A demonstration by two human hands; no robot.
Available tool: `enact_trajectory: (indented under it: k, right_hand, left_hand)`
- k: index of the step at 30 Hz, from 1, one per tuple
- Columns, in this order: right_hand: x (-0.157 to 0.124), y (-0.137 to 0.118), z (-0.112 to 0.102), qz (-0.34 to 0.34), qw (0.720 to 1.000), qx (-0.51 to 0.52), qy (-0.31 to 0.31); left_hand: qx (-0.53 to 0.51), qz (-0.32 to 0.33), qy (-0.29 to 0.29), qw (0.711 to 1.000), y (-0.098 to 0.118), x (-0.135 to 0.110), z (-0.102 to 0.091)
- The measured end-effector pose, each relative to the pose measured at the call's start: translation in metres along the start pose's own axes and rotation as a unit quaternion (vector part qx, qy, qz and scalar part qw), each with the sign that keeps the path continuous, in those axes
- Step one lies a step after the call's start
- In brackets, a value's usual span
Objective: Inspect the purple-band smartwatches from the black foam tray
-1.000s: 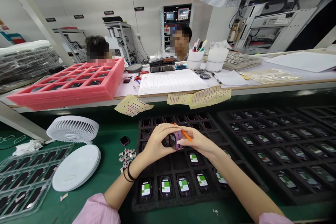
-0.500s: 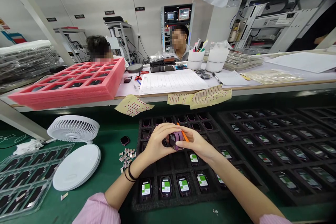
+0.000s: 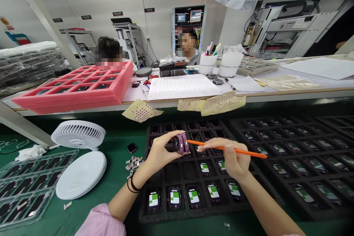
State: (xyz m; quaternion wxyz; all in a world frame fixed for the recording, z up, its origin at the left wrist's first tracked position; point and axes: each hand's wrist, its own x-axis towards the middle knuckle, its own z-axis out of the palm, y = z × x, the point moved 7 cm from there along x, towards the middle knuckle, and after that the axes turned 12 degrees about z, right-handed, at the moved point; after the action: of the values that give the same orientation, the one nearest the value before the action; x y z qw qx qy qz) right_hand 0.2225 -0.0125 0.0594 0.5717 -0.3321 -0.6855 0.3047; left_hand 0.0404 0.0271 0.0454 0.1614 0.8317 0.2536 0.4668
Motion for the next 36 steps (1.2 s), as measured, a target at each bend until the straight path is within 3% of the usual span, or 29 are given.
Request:
enact_trajectory:
  k: [14,25,36]
  right_hand:
    - [-0.002,-0.004,0.003,-0.029,0.997,-0.072,0.014]
    - [-0.002,-0.007,0.006,0.0,0.999,-0.036,-0.001]
    - [-0.005,-0.006,0.01,-0.017,0.999,-0.025,-0.012]
  left_hand:
    - [0.026,0.005,0.009,1.0,0.0,-0.004,0.004]
    - [0.01,-0.014,-0.001,1.0,0.0,-0.002,0.005]
    - [0.023,-0.007,-0.008,1.0,0.0,-0.003,0.006]
